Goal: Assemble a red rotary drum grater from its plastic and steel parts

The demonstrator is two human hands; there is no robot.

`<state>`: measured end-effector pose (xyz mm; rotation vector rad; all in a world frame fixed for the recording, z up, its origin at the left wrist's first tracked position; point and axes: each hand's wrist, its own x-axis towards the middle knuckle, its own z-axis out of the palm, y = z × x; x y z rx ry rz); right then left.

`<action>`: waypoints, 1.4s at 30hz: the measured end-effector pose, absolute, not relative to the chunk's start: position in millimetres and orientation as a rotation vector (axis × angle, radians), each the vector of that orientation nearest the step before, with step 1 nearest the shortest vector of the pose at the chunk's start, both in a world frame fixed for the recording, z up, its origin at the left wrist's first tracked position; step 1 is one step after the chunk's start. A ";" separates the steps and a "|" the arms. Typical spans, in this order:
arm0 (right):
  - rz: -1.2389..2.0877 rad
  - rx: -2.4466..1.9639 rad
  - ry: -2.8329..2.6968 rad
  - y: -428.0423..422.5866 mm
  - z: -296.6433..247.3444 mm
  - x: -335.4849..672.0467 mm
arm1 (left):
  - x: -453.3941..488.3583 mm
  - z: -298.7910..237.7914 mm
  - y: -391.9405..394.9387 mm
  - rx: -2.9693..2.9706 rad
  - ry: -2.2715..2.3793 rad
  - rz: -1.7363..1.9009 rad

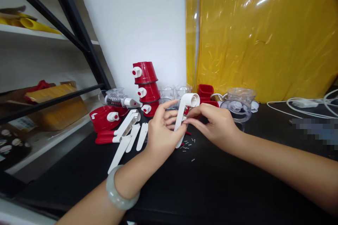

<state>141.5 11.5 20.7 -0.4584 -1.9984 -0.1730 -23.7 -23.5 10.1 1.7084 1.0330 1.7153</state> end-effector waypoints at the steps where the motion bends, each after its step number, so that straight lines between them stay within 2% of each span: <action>1: -0.172 -0.446 -1.992 11.9 20.1 141.8 | -23.8 9.8 -23.3 1.708 1.023 1.710; 12: -0.327 -0.317 -1.954 15.9 14.8 145.1 | -21.9 8.3 -26.8 1.671 0.959 1.663; 17: -0.419 -0.535 -1.800 19.4 14.8 150.6 | -21.5 11.9 -27.9 1.651 0.945 1.621; 20: -0.302 -0.610 -1.741 23.4 17.3 150.7 | -22.1 14.6 -28.4 1.637 0.950 1.589; 28: 0.264 -0.465 -1.931 31.5 16.6 146.7 | -24.3 15.4 -24.8 1.565 0.919 1.534; 42: 0.213 -0.461 -1.989 21.8 16.0 146.4 | -24.2 18.1 -23.8 1.469 0.923 1.482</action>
